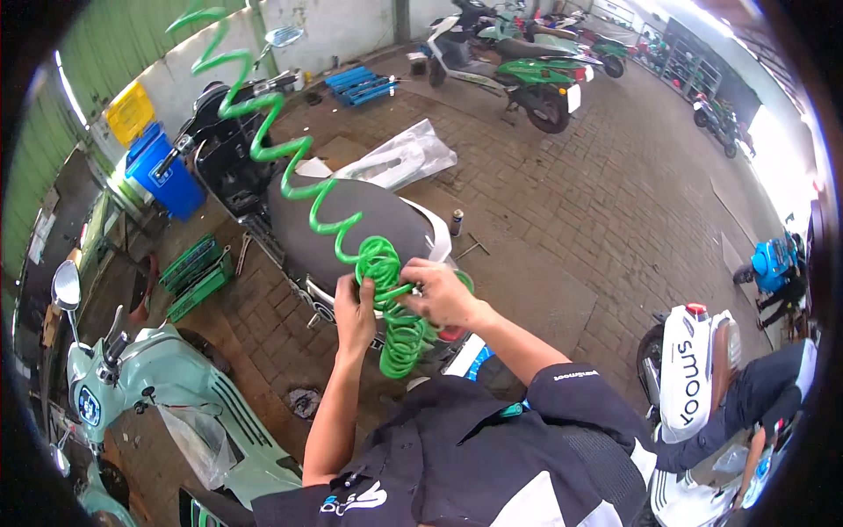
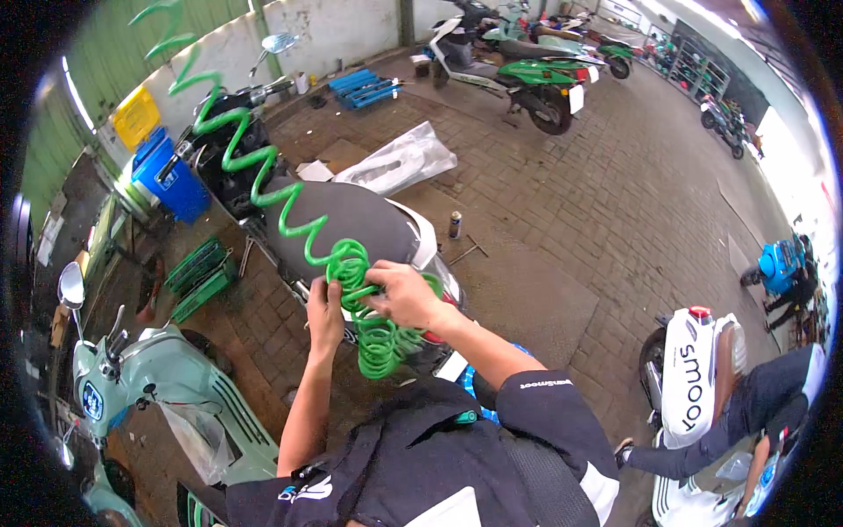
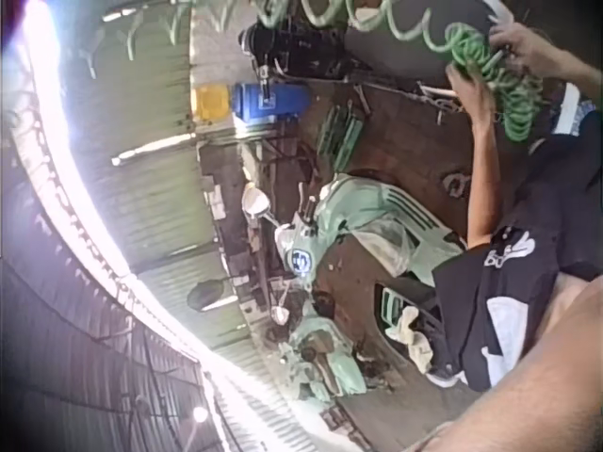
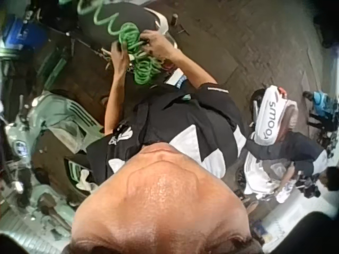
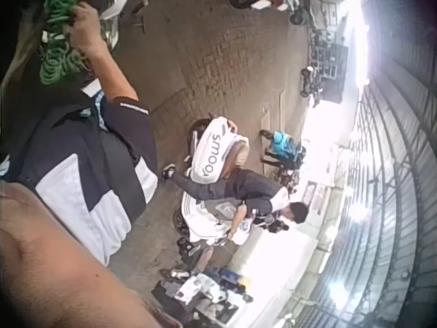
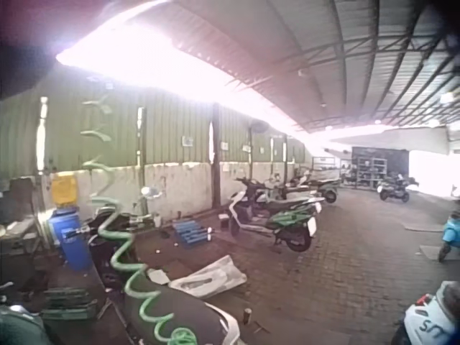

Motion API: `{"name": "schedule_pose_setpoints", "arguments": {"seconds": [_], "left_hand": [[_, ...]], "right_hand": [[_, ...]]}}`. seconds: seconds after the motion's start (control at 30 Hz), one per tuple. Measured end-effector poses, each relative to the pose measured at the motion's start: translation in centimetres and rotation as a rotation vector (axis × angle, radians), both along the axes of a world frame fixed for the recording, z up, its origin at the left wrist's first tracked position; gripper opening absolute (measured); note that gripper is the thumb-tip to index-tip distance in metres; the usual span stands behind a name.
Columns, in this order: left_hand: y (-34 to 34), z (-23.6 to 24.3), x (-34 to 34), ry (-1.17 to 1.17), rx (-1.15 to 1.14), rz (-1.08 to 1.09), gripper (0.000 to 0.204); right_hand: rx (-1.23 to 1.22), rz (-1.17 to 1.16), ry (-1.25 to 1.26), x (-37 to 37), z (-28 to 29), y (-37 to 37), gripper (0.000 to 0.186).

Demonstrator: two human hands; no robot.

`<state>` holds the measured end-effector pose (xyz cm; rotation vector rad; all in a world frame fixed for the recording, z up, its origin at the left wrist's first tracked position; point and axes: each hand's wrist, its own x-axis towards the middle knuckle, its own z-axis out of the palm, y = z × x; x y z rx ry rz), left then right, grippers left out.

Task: The person uncoils a green air hose, connects it to a pneumatic impact wrench, and uses the wrench to loosen a bolt on the rear wheel assembly of a black scooter.

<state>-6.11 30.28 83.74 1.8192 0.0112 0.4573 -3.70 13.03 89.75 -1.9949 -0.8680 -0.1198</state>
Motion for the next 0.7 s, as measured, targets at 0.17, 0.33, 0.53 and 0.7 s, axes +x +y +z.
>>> {"name": "schedule_pose_setpoints", "arguments": {"seconds": [0.17, 0.33, 0.53, 0.7], "left_hand": [[-1.2, 1.2, -5.6, 0.053, -0.101, -0.005, 0.019], [-1.0, 4.4, -11.1, -0.006, -0.608, -0.036, 0.032], [-2.3, 9.3, -14.9, -0.044, -1.158, 0.051, 0.024], [3.1, 8.9, -14.6, -0.142, -1.702, -0.221, 0.023]], "right_hand": [[-0.084, 0.163, 0.137, -6.9, -0.7, -2.1, 0.037], [0.116, 0.075, 0.278, -12.8, -2.4, -5.9, 0.025], [-0.044, -0.147, 0.099, -18.7, 0.6, -11.7, 0.020], [-0.117, -0.245, 0.080, -21.4, 1.1, -14.6, 0.022]]}}
